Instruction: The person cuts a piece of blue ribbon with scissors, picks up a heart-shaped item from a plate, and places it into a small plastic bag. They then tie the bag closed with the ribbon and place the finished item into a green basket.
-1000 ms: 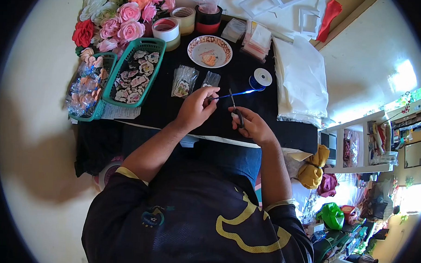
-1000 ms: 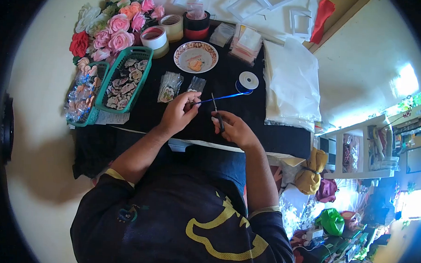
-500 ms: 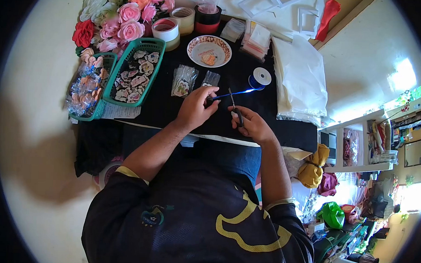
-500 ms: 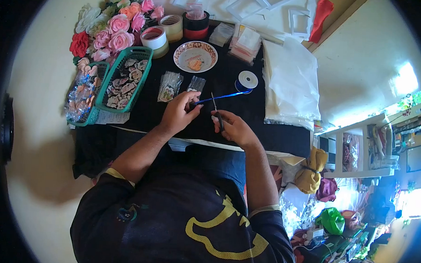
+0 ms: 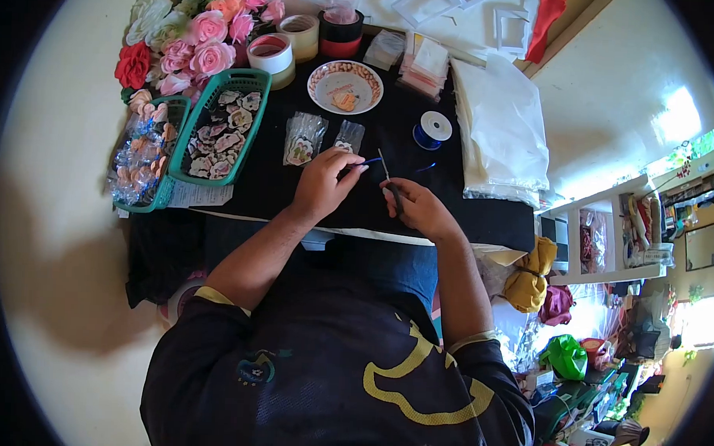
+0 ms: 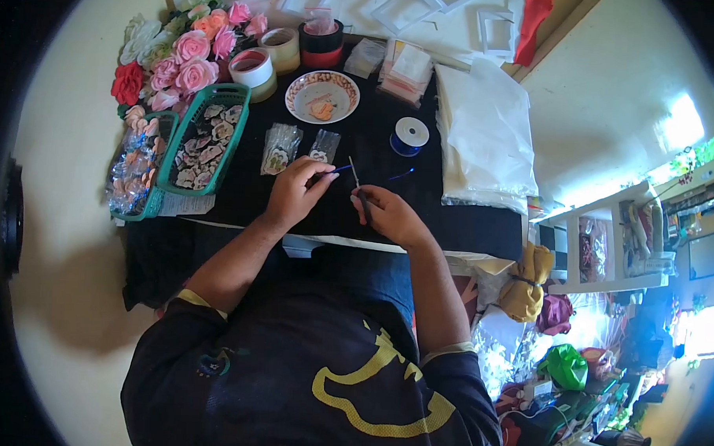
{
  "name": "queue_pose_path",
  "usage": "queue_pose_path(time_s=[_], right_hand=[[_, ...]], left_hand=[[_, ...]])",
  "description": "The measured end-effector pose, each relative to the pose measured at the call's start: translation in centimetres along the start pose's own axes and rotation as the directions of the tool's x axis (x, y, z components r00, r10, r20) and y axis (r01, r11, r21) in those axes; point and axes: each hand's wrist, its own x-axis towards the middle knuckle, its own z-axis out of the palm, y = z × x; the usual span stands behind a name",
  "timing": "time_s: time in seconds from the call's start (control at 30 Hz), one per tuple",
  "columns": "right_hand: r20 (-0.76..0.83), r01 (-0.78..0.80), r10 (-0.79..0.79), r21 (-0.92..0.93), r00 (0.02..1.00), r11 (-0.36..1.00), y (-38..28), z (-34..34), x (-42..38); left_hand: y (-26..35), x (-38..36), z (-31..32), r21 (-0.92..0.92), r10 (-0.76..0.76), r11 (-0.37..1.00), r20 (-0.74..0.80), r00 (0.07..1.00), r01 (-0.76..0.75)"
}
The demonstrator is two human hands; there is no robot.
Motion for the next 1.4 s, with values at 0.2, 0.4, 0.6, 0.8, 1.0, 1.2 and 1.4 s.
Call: queue_pose_path(time_s=[0.2,0.4,0.6,0.8,1.0,1.2,1.4], right_hand=[[-0.058,0.022,-0.021,0.015,0.998,1.000,0.1,0.0,-0.3],[-0.363,-0.010,-0.051,-0.162,0.930,0.987,0.4,-1.4,-2.7],[-0.437,-0.036,-0.499,-0.778,0.748,0.627,3.3,-8.2,-6.5],[-0.347,-0.230,-0.149,-0.831,0.926,0.506,1.0,-10.7,-8.2],[-0.370,-0.015,-0.383,-0.735,0.847,0.678,-2.1,-4.6,-4.2],[-0.229,0.130,-0.126,0.000,0.965,0.992,-2.4,1.9,3.5],[-0.182,0.201,-0.153,0.287,0.971,0.937,-2.1,1.3,7.3]], left_hand=[[0.1,0.1,0.0,-0.027,-0.004,1.000,-0.010,1.000,0.004],[0.5,0.2,-0.2,-0.017,-0.037,0.999,0.015,0.999,0.037],[0.3,0.2,0.1,-0.042,0.009,0.999,0.021,1.000,-0.008],[0.4,0.1,-0.2,-0.027,-0.001,1.000,0.019,1.000,0.001],[0.8,0.1,-0.3,-0.076,-0.050,0.996,0.057,0.997,0.054],[0.8,0.2,-0.1,-0.042,0.025,0.999,-0.025,0.999,-0.026],[0.7,0.7,-0.5,-0.100,-0.123,0.988,-0.032,0.992,0.119]])
